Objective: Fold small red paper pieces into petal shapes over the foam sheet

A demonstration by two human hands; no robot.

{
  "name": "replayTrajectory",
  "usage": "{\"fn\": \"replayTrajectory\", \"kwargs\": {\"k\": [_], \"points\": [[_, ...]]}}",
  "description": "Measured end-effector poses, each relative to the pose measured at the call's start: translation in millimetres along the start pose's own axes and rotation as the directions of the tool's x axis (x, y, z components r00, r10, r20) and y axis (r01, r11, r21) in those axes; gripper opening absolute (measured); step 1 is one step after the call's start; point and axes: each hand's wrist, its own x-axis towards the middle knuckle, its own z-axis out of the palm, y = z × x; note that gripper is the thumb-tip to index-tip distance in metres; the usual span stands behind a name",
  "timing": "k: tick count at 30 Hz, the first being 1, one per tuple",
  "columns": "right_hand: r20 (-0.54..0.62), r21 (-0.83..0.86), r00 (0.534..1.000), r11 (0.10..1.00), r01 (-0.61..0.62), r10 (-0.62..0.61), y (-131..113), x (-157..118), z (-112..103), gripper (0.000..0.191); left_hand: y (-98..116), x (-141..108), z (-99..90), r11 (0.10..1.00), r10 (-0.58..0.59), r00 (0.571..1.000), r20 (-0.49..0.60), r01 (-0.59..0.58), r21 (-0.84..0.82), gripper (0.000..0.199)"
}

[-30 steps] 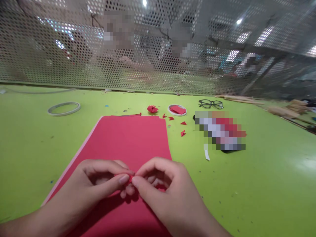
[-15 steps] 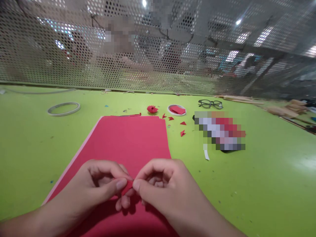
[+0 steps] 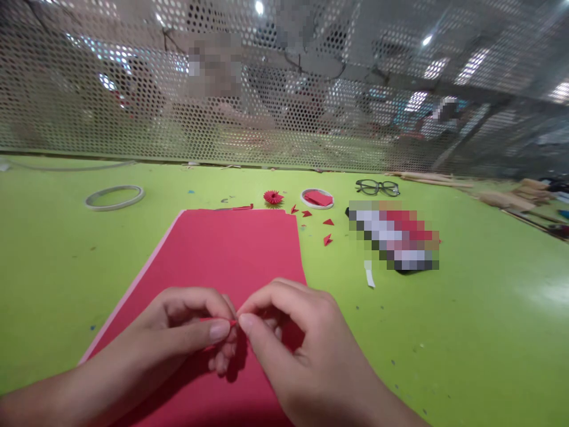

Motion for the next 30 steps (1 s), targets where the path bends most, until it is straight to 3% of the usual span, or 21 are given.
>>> {"fn": "replayTrajectory", "kwargs": {"k": [5, 9, 11, 13, 17, 23, 25, 28, 30], "points": [[-0.035, -0.107, 0.986, 0.982, 0.157, -0.161, 3.3, 1.1, 2.5, 0.019, 1.2, 1.2, -5.0, 0.995, -0.036, 0.997, 0.075, 0.043, -0.09, 0.013], [-0.019, -0.215, 0.947, 0.926, 0.311, -0.322, 3.7, 0.7, 2.0, 0.022, 1.9, 1.7, -4.3, 0.992, -0.073, 0.992, 0.106, 0.083, -0.098, 0.014], [-0.022, -0.245, 0.94, 0.914, 0.325, -0.34, 4.7, -1.0, 2.5, 0.022, 2.0, 2.4, -3.7, 0.989, -0.082, 0.99, 0.113, 0.095, -0.112, 0.015], [-0.003, -0.223, 0.96, 0.936, 0.272, -0.28, 6.3, -2.5, 4.3, 0.022, 1.8, 2.9, -3.8, 0.989, -0.083, 0.989, 0.119, 0.097, -0.115, 0.015], [0.06, -0.01, 0.997, 0.999, 0.052, -0.052, 7.0, -2.2, 9.0, 0.02, 0.7, 1.9, -4.3, 0.995, -0.056, 0.994, 0.097, 0.064, -0.081, 0.018], [0.163, 0.241, 0.957, 0.93, -0.275, 0.241, -3.5, 0.2, 6.8, 0.015, -0.6, -0.9, -0.2, 0.998, 0.016, 1.0, -0.011, -0.015, 0.066, 0.026], [0.158, 0.23, 0.954, 0.93, -0.288, 0.256, -5.2, -0.8, 7.3, 0.012, -0.5, -1.6, 2.4, 0.992, 0.034, 0.999, -0.019, -0.032, 0.12, 0.025], [0.071, 0.087, 0.978, 0.975, -0.203, 0.197, -3.9, -4.7, 12.2, 0.015, 0.4, -2.4, 6.9, 0.977, 0.066, 0.997, -0.028, -0.059, 0.204, 0.019], [0.029, 0.002, 0.976, 0.977, -0.215, 0.215, -2.3, -7.6, 16.0, 0.017, 1.2, -2.8, 9.3, 0.948, 0.129, 0.99, -0.058, -0.106, 0.299, 0.016]]}}
